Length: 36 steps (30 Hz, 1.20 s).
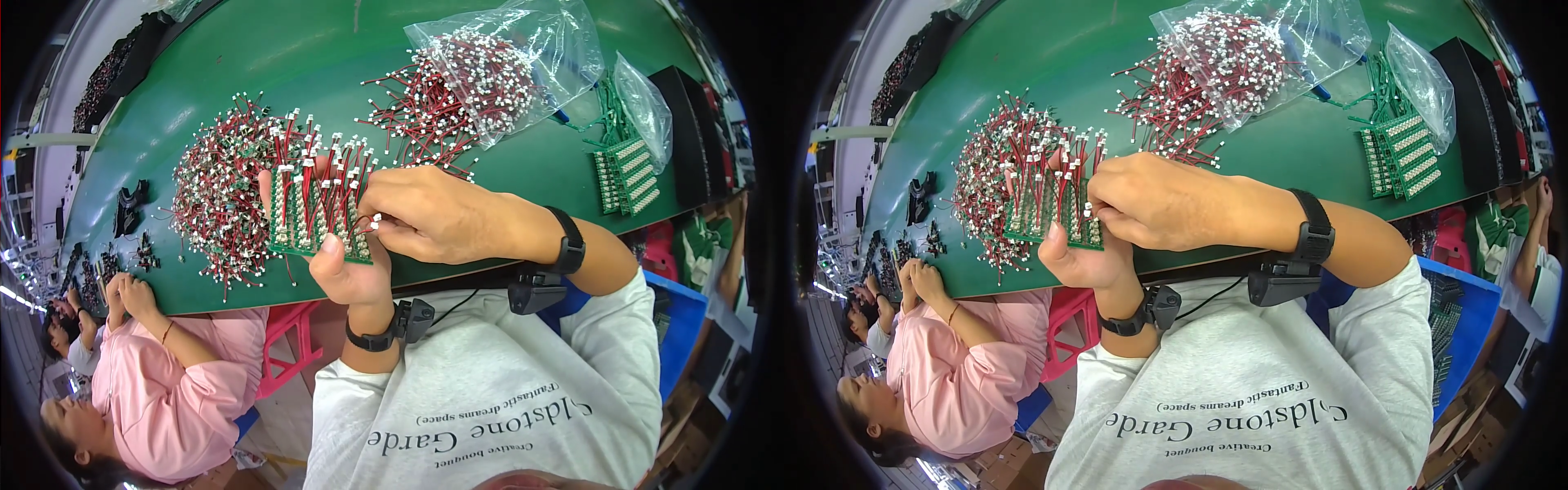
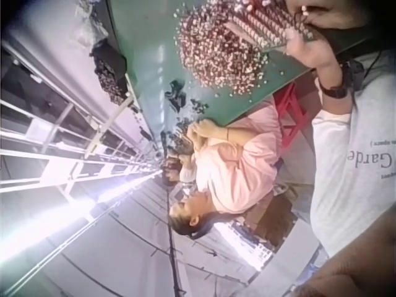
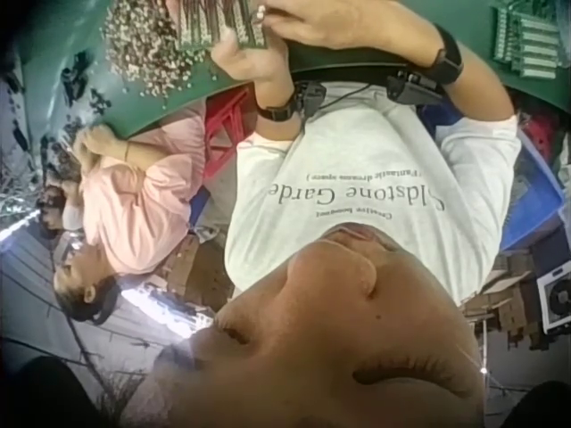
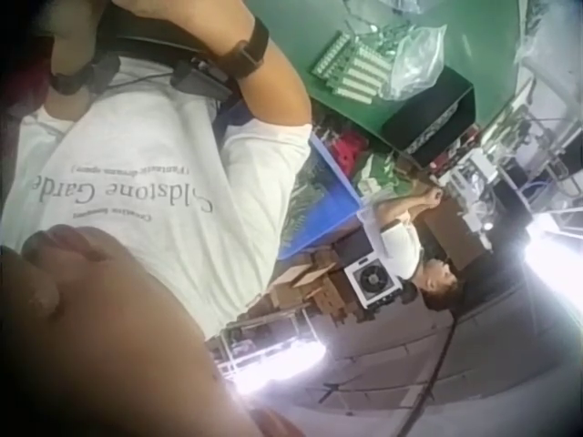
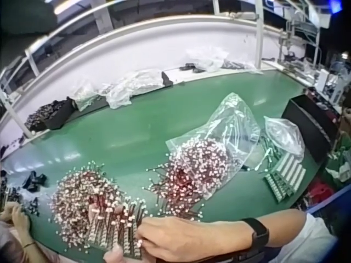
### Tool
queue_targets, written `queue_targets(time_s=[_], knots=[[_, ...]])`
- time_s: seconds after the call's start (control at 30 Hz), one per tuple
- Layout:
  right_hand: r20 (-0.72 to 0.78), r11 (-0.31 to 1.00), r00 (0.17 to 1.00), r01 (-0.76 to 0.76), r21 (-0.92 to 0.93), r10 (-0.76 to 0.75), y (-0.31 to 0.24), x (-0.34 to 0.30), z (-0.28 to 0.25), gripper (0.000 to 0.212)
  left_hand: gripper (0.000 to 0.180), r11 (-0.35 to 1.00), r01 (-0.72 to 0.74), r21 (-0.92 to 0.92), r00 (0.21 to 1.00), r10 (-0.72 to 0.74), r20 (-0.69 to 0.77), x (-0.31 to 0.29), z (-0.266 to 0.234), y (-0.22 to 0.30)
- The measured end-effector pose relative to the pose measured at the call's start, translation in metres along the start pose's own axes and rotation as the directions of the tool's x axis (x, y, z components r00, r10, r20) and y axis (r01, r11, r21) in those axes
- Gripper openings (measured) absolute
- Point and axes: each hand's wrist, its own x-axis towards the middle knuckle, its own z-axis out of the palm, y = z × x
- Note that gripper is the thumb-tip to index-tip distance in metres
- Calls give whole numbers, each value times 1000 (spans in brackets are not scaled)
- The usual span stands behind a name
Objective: The person picks up a circuit board and inserts red and white wires into its ports by hand. After filling the board, the person sets it aside and picks up a new circuit board to repeat the process.
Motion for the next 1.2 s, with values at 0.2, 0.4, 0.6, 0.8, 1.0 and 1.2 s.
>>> queue_targets(time_s=[0.2, 0.4, 0.6, 0.8, 1.0, 1.2], knots=[[31, 999, 998, -51, 1, 51, -2, 0, -2, 13, 79, 996, -76, 52, 995, 72, 65, -1, 11, 6], [66, 994, 994, -79, -72, 84, -5, -1, -4, 14, 94, 996, -23, 82, 998, 18, 55, 1, 19, 18], [148, 985, 978, -132, -110, 148, -7, -5, 1, 16, 99, 991, -24, 135, 996, 12, 87, 2, 14, 10], [-3, 982, 999, -53, -182, 54, -3, -6, 5, 18, 96, 1000, 1, 25, 1000, -2, 29, 1, 18, 10], [-38, 985, 999, 9, -173, -16, 1, -3, 9, 15, 79, 996, 85, 19, 988, -87, 124, -4, 5, 13], [-246, 920, 969, -67, -385, -33, 25, 8, -45, 12, 75, 973, -135, -185, 990, 140, 12, 16, -6, 26]])
